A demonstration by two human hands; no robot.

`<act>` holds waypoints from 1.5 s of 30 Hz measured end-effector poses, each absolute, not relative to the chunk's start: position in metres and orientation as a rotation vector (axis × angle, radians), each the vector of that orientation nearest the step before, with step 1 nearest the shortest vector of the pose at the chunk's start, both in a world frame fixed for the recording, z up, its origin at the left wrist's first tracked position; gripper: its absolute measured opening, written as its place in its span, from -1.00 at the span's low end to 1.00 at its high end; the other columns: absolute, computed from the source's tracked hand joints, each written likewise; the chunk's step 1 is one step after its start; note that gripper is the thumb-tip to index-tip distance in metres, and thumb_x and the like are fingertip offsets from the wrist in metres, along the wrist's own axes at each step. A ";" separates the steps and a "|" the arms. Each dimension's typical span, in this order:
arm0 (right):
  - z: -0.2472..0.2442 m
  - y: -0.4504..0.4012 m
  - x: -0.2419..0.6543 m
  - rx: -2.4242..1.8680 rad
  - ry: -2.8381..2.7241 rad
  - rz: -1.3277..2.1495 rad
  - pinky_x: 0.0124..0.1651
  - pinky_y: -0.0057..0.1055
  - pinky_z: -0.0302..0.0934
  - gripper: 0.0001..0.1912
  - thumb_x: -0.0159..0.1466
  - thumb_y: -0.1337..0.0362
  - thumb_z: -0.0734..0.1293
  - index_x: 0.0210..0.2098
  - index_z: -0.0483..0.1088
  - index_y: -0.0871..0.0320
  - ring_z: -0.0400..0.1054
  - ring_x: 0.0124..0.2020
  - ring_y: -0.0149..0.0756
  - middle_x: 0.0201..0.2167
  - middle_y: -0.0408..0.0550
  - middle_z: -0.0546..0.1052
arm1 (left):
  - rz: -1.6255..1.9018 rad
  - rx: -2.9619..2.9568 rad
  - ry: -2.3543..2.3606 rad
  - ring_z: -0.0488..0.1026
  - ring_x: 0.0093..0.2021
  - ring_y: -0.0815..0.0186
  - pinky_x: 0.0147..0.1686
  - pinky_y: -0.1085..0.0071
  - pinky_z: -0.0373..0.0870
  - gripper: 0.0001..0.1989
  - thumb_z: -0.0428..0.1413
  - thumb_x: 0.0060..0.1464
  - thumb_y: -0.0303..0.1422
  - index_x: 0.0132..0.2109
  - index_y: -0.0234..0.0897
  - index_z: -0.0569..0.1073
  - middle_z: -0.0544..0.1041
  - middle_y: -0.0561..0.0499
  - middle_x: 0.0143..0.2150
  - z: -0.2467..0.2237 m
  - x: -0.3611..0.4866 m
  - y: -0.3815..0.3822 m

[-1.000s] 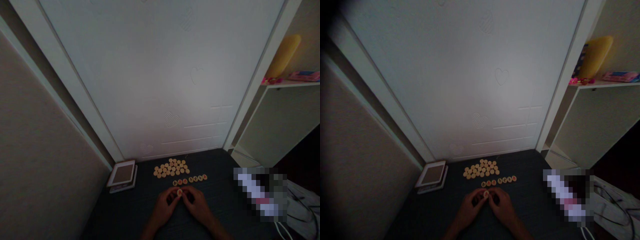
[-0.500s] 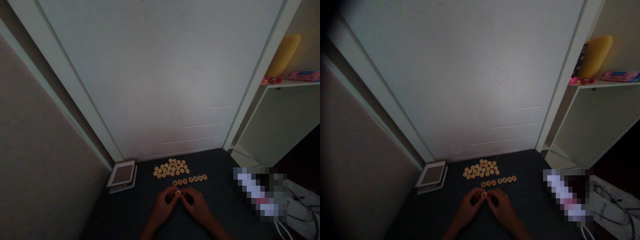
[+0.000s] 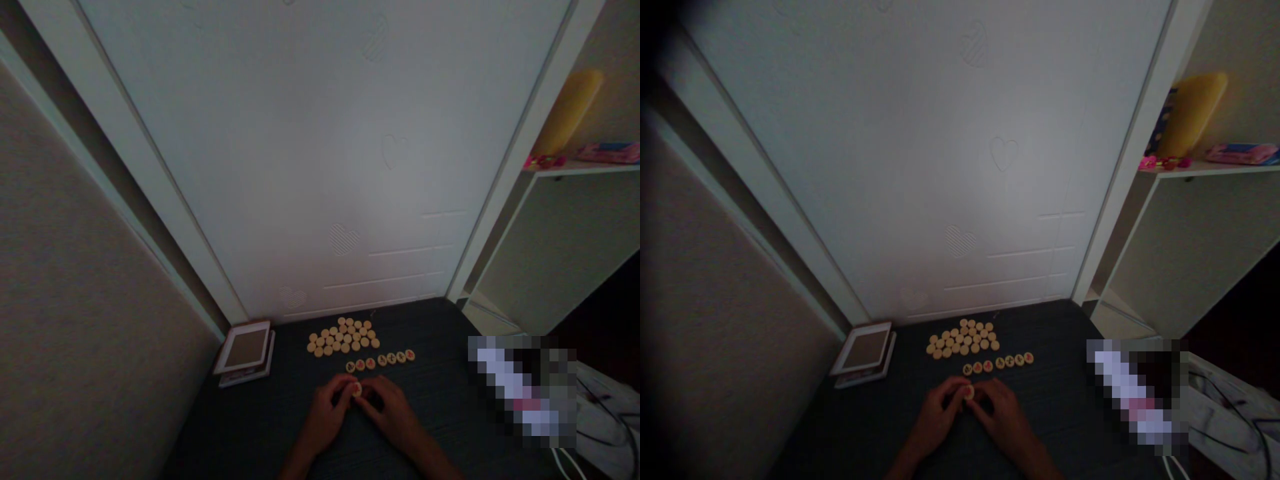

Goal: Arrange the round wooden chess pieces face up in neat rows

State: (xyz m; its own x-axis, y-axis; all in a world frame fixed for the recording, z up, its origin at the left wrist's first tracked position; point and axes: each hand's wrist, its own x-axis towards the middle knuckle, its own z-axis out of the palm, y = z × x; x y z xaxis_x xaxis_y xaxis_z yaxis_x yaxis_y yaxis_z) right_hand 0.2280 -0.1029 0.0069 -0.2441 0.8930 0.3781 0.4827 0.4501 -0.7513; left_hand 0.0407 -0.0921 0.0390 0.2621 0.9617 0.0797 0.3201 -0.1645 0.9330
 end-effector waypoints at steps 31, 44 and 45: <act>0.010 -0.102 0.231 -1.177 -1.883 0.724 0.09 -0.23 0.35 -0.68 0.44 0.10 0.24 0.12 0.43 0.00 0.49 -0.02 -0.16 -0.02 -0.01 0.59 | 0.917 1.704 1.139 0.59 -0.11 0.19 -0.06 0.35 0.48 -0.67 0.11 0.27 -0.19 0.13 -0.08 0.53 0.66 -0.01 -0.03 0.040 0.039 -0.094; 0.012 -0.103 0.231 -1.167 -1.890 0.746 0.06 -0.25 0.36 -0.70 0.43 0.11 0.25 0.10 0.44 -0.01 0.50 -0.06 -0.18 -0.05 -0.03 0.59 | 0.922 1.727 1.178 0.58 -0.23 0.21 -0.17 0.38 0.47 -0.69 0.08 0.27 -0.11 0.01 -0.13 0.57 0.68 -0.01 -0.17 0.054 0.042 -0.097; 0.012 -0.103 0.231 -1.163 -1.899 0.741 0.06 -0.24 0.35 -0.71 0.43 0.11 0.25 0.09 0.45 -0.01 0.50 -0.07 -0.17 -0.06 -0.03 0.60 | 0.917 1.721 1.179 0.58 -0.23 0.21 -0.17 0.38 0.47 -0.69 0.07 0.28 -0.10 -0.01 -0.14 0.57 0.68 -0.01 -0.18 0.054 0.043 -0.097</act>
State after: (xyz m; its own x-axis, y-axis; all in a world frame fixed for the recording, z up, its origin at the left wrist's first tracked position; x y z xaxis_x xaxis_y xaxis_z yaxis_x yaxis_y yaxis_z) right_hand 0.2305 -0.1035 0.0118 -0.2827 0.9073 0.3114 0.4570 0.4128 -0.7879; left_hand 0.0428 -0.0966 0.0541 0.2909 0.9506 0.1083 0.3395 -0.2083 0.9173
